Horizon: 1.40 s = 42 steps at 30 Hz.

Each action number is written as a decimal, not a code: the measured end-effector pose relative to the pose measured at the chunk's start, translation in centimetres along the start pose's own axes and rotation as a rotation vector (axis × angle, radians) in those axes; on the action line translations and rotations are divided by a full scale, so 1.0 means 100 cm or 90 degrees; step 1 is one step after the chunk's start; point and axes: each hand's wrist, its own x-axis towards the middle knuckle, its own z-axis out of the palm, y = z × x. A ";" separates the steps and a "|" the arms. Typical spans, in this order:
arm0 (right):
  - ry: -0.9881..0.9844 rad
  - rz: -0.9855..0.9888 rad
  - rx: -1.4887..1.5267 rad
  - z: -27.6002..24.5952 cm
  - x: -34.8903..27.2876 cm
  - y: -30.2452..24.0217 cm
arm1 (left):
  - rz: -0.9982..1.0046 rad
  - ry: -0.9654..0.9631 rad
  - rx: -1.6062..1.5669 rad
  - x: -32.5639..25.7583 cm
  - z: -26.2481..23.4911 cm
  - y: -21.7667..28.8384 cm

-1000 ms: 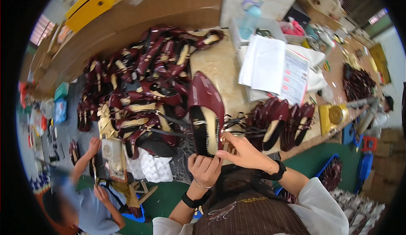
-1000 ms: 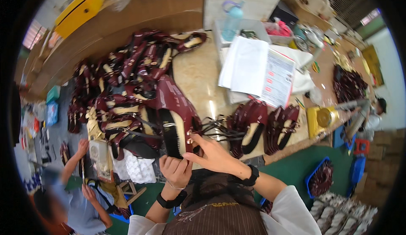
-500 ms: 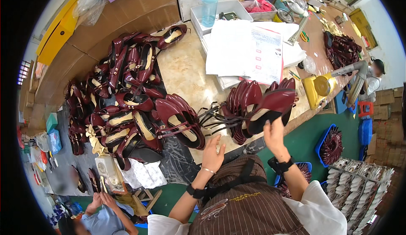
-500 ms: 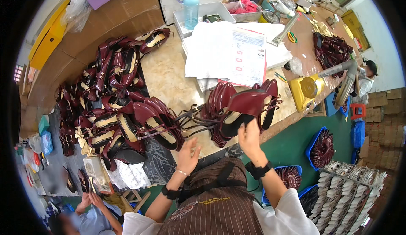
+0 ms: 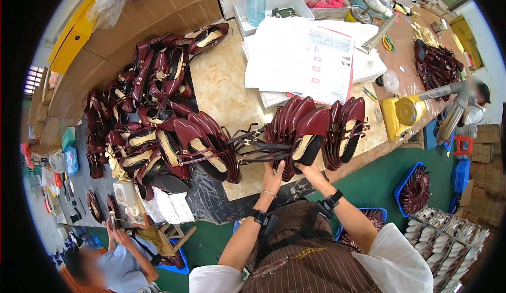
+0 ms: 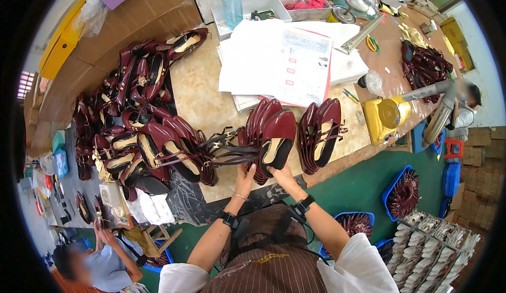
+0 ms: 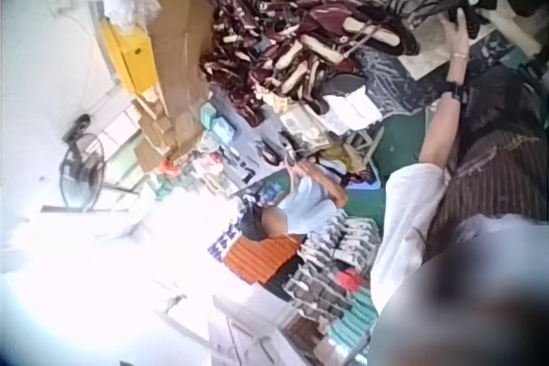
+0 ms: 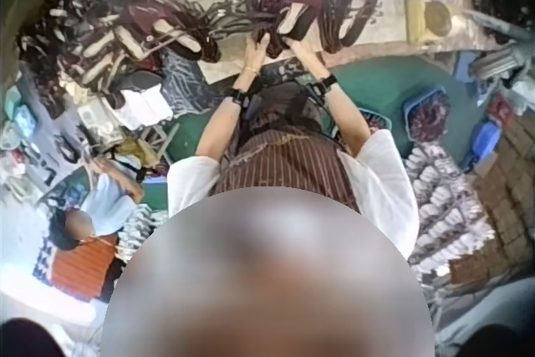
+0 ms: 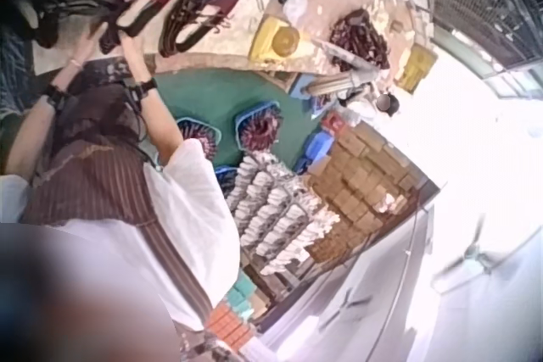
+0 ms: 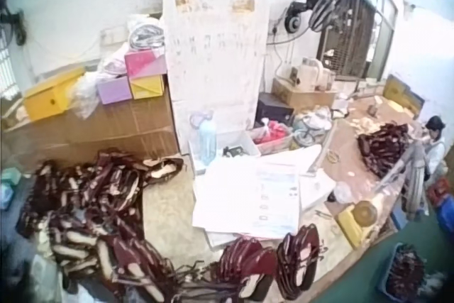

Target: The recorder is organizing, heating, and stacking shoe components in a manufacturing facility.

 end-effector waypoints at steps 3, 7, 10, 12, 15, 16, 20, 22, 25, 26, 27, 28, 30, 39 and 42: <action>0.024 -0.019 0.054 -0.004 0.003 0.004 | 0.023 0.053 -0.053 0.005 0.017 0.003; -0.011 -0.014 0.082 0.001 -0.003 0.007 | -0.186 0.179 -0.245 0.020 0.003 -0.035; -0.021 -0.015 0.116 0.007 -0.005 -0.001 | -0.213 0.104 -0.108 0.029 -0.021 -0.052; -0.015 -0.006 0.148 -0.026 -0.009 0.004 | -0.356 0.010 -0.217 0.021 0.001 -0.003; -0.064 0.059 0.274 -0.046 -0.041 -0.010 | -0.328 -0.085 -0.198 -0.003 -0.009 0.024; -0.094 0.128 0.339 -0.053 -0.059 -0.015 | -0.293 -0.143 -0.176 -0.019 -0.009 0.042; -0.045 0.055 0.519 -0.057 -0.129 -0.014 | -0.052 -0.186 -0.141 -0.064 -0.006 0.063; -0.089 -0.016 0.607 -0.082 -0.143 0.039 | -0.107 -0.238 -0.178 -0.096 0.005 0.109; -0.167 -0.075 0.778 -0.089 -0.189 0.047 | 0.086 -0.339 -0.081 -0.118 0.014 0.136; -0.148 -0.091 0.787 -0.095 -0.202 0.050 | 0.085 -0.364 -0.078 -0.122 0.020 0.142; -0.112 -0.065 0.798 -0.101 -0.213 0.055 | 0.075 -0.417 -0.048 -0.126 0.029 0.151; -0.077 -0.038 0.810 -0.107 -0.224 0.061 | 0.066 -0.467 -0.017 -0.131 0.038 0.159; -0.040 -0.048 0.845 -0.125 -0.244 0.077 | 0.085 -0.542 0.015 -0.142 0.068 0.169; -0.025 -0.100 1.205 -0.217 -0.297 0.144 | 0.085 -0.717 0.171 -0.173 0.217 0.139; -0.020 -0.160 1.212 -0.266 -0.302 0.158 | 0.063 -0.733 0.193 -0.174 0.282 0.122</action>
